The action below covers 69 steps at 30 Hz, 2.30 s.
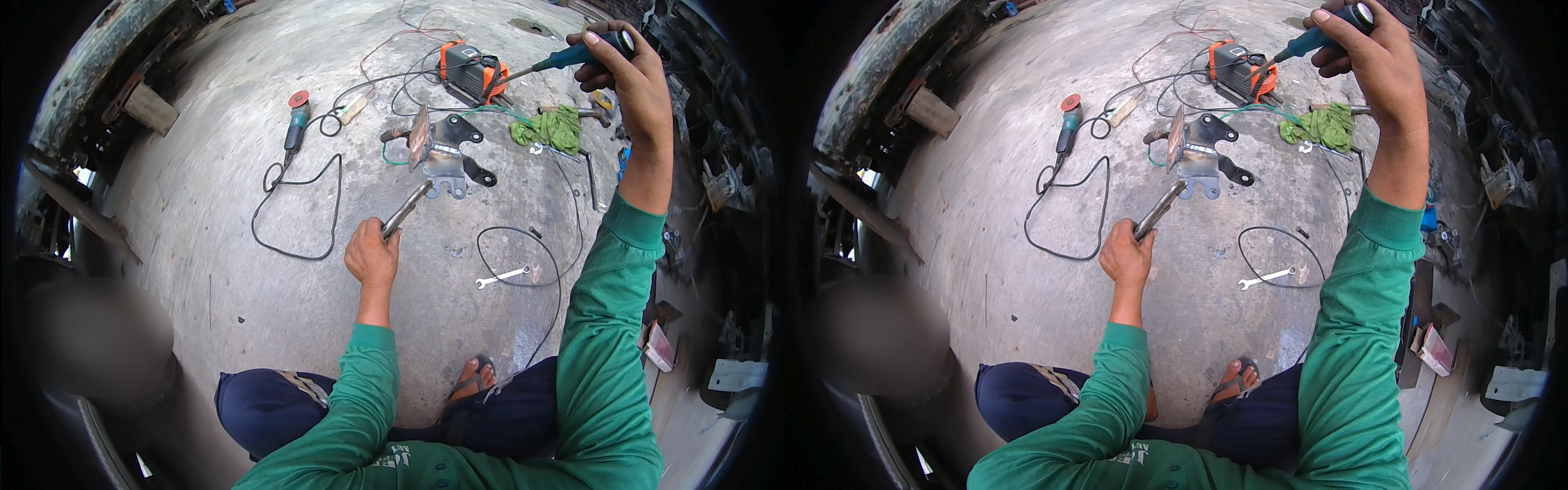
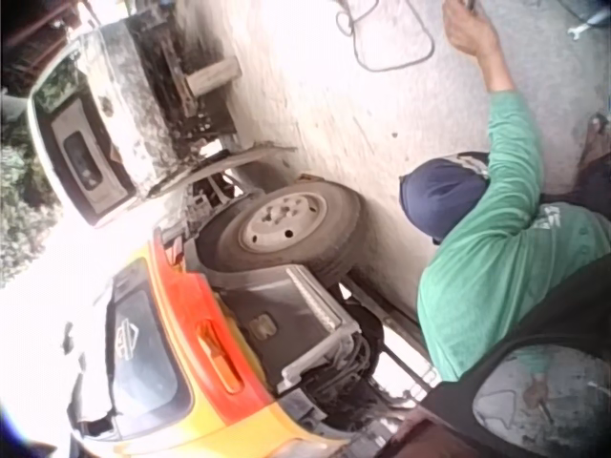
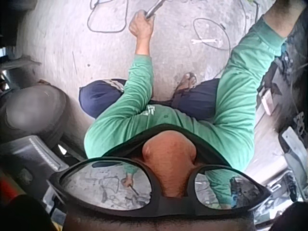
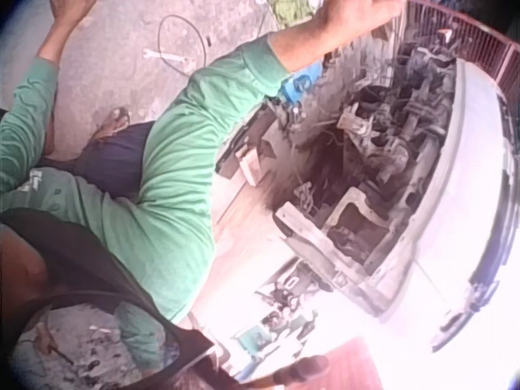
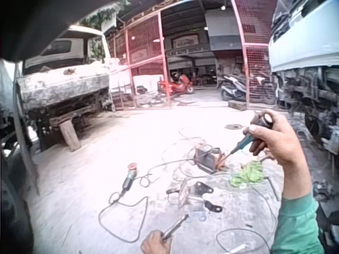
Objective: The person sits on the floor and uses a screwdriver to scrape and clean a metal bracket held in a clamp. They repeatedly scrape different areas of the bracket, occasionally adjusting their grip and the tool.
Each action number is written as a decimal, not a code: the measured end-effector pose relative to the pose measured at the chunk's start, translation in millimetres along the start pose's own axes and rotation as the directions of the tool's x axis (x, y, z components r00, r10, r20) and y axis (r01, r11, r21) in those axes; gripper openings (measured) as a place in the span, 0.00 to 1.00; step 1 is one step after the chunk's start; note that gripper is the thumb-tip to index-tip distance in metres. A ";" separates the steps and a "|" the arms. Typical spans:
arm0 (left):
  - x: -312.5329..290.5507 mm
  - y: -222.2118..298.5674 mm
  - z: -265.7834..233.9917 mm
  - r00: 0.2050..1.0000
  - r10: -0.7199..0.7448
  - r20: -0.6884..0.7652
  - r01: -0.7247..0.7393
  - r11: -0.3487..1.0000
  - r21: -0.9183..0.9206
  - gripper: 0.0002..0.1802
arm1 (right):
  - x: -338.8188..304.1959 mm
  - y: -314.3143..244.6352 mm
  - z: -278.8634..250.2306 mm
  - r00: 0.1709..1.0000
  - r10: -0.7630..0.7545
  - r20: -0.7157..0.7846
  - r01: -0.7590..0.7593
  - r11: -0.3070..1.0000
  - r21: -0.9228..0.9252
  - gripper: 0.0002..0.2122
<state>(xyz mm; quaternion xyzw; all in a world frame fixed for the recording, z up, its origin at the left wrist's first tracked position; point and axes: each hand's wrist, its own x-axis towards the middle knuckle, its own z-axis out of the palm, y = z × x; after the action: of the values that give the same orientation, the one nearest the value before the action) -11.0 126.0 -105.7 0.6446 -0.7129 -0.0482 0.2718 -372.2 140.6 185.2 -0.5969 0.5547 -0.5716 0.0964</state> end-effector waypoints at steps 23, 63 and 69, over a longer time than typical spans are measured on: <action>-31.2 30.6 47.5 0.354 0.168 0.920 0.842 -0.485 -0.235 0.15 | -18.4 -50.9 16.2 0.986 -0.108 -0.123 0.120 0.989 0.089 0.06; -85.8 126.3 107.9 0.316 -0.169 0.934 0.669 -0.658 -0.345 0.15 | -157.3 129.6 237.8 0.920 0.268 -0.287 -0.356 0.876 -0.324 0.17; -70.7 116.1 94.3 0.300 -0.144 0.943 0.615 -0.726 -0.306 0.12 | -144.6 86.2 238.5 0.853 0.265 -0.449 -0.403 0.881 -0.246 0.16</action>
<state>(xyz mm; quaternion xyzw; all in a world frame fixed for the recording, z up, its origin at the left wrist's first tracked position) -155.6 185.4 -159.9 0.4135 0.1213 -0.7978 0.4218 -192.7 97.0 -40.8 -0.3667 0.7468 -0.5544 -0.0219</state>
